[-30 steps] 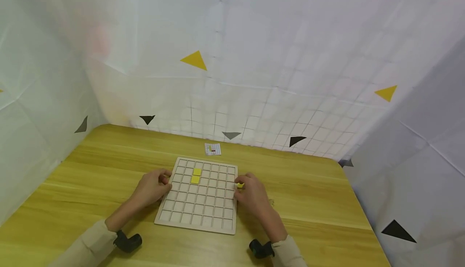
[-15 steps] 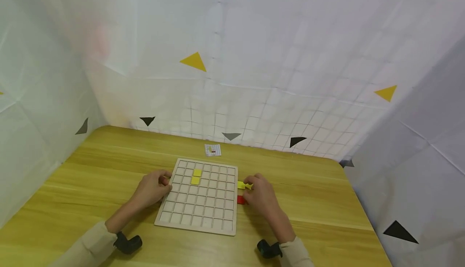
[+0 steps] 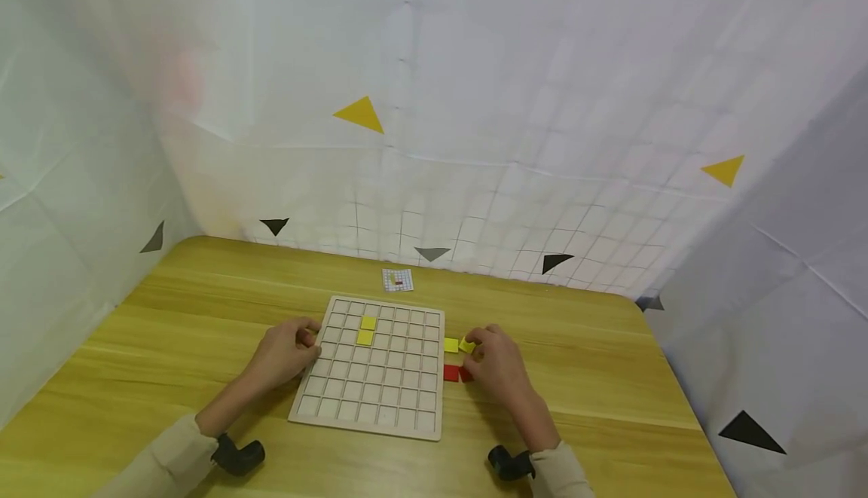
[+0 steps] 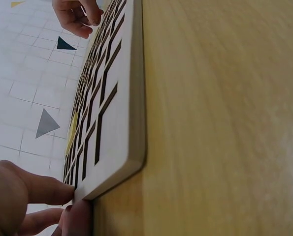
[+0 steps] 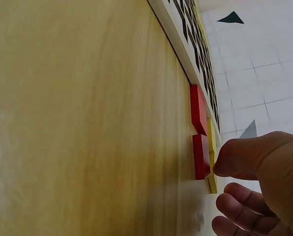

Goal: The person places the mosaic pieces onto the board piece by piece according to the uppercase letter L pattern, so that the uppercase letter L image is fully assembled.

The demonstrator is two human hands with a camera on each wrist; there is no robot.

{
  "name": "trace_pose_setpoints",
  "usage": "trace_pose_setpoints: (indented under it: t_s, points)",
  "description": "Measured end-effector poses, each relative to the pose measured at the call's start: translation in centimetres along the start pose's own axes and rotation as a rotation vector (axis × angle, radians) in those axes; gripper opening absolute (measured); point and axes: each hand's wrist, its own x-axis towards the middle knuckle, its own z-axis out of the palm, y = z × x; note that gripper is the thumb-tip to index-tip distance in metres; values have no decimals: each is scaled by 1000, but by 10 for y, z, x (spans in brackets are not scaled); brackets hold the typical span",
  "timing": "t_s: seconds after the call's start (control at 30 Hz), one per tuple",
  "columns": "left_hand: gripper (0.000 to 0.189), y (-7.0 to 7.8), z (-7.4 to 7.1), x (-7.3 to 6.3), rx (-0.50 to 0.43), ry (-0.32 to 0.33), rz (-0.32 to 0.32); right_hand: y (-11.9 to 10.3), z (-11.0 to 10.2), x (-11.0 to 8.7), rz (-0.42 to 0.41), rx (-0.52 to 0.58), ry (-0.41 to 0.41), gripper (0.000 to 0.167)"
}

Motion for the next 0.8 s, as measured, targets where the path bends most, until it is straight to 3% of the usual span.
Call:
trace_pose_setpoints:
  t_s: [0.8]
  points:
    - [32,0,0,-1,-19,0,-12,4,6,12,39,8,-29,30]
